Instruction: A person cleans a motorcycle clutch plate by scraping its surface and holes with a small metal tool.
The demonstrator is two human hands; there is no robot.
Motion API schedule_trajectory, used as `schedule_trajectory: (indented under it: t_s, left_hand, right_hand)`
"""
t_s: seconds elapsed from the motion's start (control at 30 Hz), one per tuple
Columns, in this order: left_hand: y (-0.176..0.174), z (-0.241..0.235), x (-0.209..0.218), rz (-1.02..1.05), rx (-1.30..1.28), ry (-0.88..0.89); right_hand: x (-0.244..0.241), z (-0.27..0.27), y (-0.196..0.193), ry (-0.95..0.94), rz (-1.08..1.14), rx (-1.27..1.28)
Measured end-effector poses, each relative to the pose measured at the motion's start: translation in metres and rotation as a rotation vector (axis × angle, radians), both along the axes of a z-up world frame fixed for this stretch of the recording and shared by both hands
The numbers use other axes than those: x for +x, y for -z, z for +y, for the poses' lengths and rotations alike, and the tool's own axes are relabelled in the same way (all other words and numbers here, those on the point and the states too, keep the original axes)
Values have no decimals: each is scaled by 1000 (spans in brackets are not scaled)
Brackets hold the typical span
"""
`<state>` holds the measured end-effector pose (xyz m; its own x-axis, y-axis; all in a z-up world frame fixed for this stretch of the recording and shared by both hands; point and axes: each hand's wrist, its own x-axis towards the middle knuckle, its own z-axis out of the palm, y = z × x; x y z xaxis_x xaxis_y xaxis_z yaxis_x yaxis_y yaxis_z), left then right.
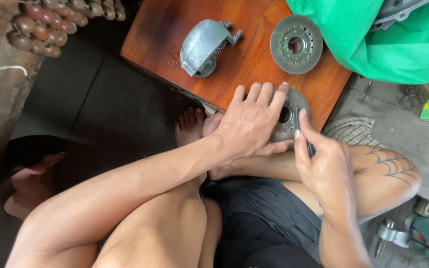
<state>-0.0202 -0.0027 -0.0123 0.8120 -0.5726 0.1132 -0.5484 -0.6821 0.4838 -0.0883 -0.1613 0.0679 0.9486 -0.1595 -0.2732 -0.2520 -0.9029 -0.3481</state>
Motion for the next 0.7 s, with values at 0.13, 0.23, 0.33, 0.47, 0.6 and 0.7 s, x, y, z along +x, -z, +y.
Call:
schedule_trajectory:
  t_s: [0.13, 0.23, 0.33, 0.47, 0.6, 0.7]
  left_hand:
    - [-3, 1, -1, -16, 12, -2]
    - [-2, 1, 2, -24, 17, -1]
    - [2, -2, -2, -15, 13, -12]
    - [-3, 1, 0, -8, 14, -16]
    - [-2, 0, 1, 14, 10, 0]
    - [-4, 0, 2, 19, 7, 2]
  right_hand:
    - [8, -4, 12, -27, -106, 36]
    - [1, -2, 8, -65, -83, -51]
    - [3, -8, 16, -95, -89, -72]
    - [1, -8, 20, -118, -169, -85]
    - [-5, -11, 13, -112, -95, -99]
    - [20, -16, 29, -132, -200, -23]
